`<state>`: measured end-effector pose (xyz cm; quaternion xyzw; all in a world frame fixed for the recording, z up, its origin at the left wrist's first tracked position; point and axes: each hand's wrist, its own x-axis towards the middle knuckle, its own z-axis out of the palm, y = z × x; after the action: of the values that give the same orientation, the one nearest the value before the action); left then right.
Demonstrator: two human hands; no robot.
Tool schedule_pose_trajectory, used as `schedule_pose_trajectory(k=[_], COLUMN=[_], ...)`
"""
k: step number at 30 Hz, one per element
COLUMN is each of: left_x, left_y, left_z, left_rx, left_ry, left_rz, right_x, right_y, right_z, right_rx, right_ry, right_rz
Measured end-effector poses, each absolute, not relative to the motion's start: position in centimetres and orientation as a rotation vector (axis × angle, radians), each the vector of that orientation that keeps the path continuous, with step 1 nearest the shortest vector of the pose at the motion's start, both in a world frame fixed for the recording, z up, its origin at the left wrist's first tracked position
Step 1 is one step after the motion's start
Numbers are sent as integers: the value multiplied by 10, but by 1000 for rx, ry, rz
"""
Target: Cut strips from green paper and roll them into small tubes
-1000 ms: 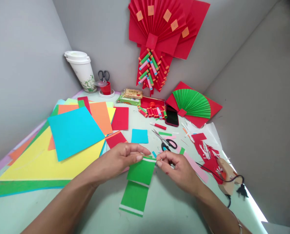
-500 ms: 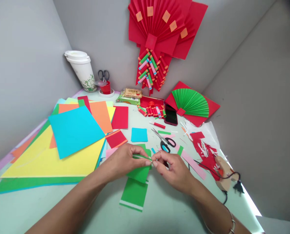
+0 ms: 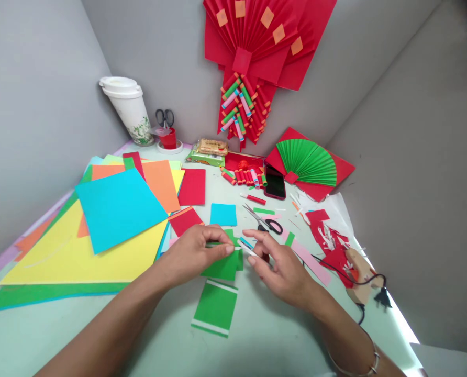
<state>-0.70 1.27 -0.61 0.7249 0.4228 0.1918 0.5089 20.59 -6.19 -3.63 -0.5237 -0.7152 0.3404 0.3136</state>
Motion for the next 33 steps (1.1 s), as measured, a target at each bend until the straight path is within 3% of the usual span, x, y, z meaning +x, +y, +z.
schedule_pose_trajectory(k=[10, 21, 28, 33], left_x=[-6, -5, -9, -9], left_y=[13, 8, 9, 10], left_z=[-10, 2, -4, -9], left_rx=[1558, 1406, 1232, 1153], left_ry=[1002, 974, 1001, 991], left_rz=[534, 507, 564, 581], right_x=[210, 208, 232, 238], right_y=[-58, -57, -38, -25], right_z=[-36, -38, -54, -76], right_rx=[-1327, -1213, -1713, -1858], right_ry=[-1860, -1767, -1702, -1820], right_rz=[695, 806, 328, 246])
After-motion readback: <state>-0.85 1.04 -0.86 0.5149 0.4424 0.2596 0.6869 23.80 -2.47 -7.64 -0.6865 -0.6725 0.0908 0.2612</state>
